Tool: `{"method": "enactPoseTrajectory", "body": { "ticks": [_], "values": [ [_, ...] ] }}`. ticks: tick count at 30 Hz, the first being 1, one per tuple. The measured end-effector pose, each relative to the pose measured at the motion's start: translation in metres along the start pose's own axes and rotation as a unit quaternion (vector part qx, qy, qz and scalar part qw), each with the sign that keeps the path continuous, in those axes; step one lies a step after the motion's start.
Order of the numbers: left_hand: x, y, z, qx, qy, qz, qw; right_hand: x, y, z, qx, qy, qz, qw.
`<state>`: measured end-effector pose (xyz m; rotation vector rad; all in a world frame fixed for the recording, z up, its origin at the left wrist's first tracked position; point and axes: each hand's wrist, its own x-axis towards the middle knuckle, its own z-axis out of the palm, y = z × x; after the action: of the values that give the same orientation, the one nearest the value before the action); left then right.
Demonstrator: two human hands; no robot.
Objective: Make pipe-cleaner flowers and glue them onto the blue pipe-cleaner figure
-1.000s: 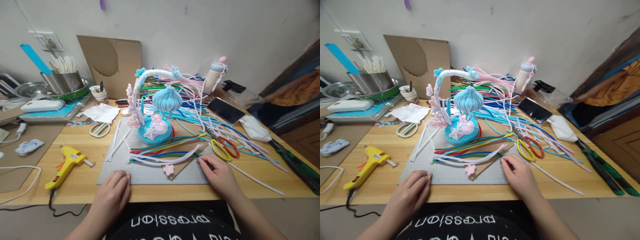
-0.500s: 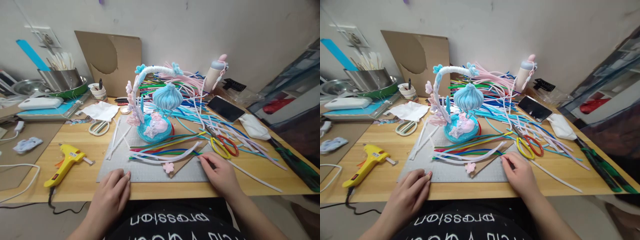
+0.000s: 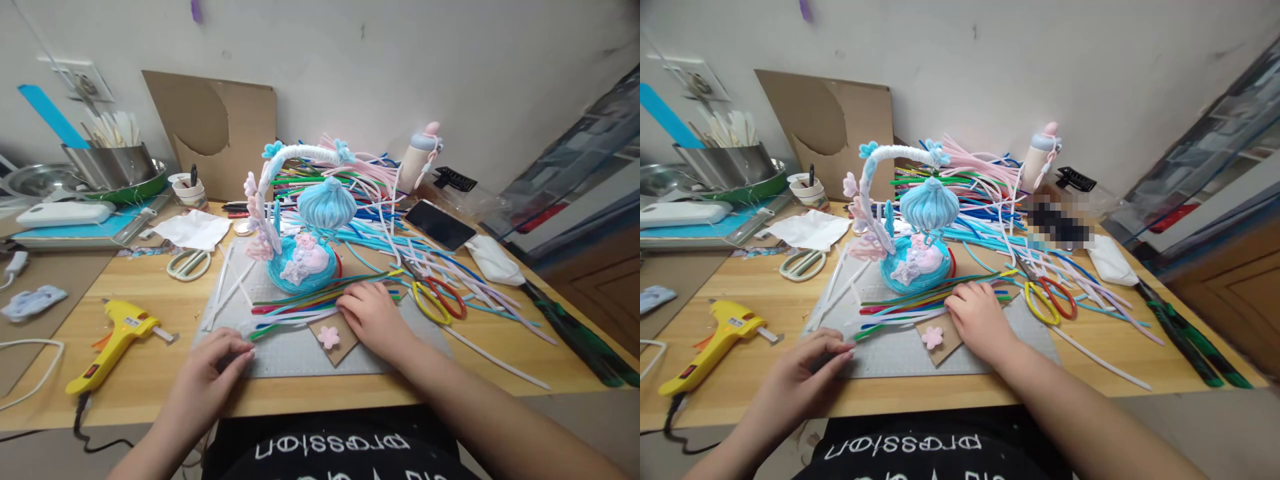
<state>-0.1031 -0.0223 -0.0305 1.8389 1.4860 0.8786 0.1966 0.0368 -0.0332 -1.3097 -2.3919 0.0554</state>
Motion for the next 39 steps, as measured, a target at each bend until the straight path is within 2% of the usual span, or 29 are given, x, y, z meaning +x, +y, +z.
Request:
{"method": "enactPoseTrajectory", "body": {
  "ticks": [2,3,6,7,9,12,18,21,28,32,35,39],
  "values": [
    [0.002,0.011,0.007,-0.155,-0.006,-0.071,0.985,0.006,-0.006,-0.005,0.05,0.03,0.008,0.998],
    [0.004,0.019,0.012,-0.241,-0.016,-0.111,0.964,0.007,-0.012,-0.009,0.092,0.044,0.006,0.995],
    [0.011,0.042,0.027,-0.459,-0.072,-0.197,0.863,0.008,-0.038,-0.027,0.276,0.045,-0.015,0.96],
    [0.014,0.05,0.031,-0.503,-0.093,-0.205,0.835,0.007,-0.046,-0.032,0.34,0.033,-0.015,0.94],
    [0.019,0.062,0.038,-0.552,-0.124,-0.21,0.798,0.006,-0.061,-0.04,0.43,0.011,-0.001,0.903],
    [0.025,0.072,0.045,-0.58,-0.151,-0.217,0.771,0.005,-0.071,-0.043,0.488,0.001,0.039,0.872],
    [0.031,0.077,0.05,-0.589,-0.154,-0.209,0.765,0.003,-0.067,-0.036,0.521,0.025,0.074,0.85],
    [0.033,0.08,0.052,-0.577,-0.151,-0.203,0.776,0.0,-0.065,-0.034,0.497,0.053,0.066,0.864],
    [0.035,0.079,0.053,-0.508,-0.136,-0.165,0.835,-0.001,-0.062,-0.034,0.423,0.108,0.0,0.9],
    [0.037,0.078,0.054,-0.494,-0.135,-0.145,0.847,-0.001,-0.059,-0.033,0.372,0.123,-0.013,0.92],
    [0.038,0.078,0.055,-0.498,-0.13,-0.152,0.844,-0.001,-0.056,-0.032,0.355,0.123,-0.019,0.927],
    [0.038,0.079,0.056,-0.527,-0.134,-0.208,0.813,-0.003,-0.056,-0.034,0.389,0.111,0.005,0.914]
  ]
}}
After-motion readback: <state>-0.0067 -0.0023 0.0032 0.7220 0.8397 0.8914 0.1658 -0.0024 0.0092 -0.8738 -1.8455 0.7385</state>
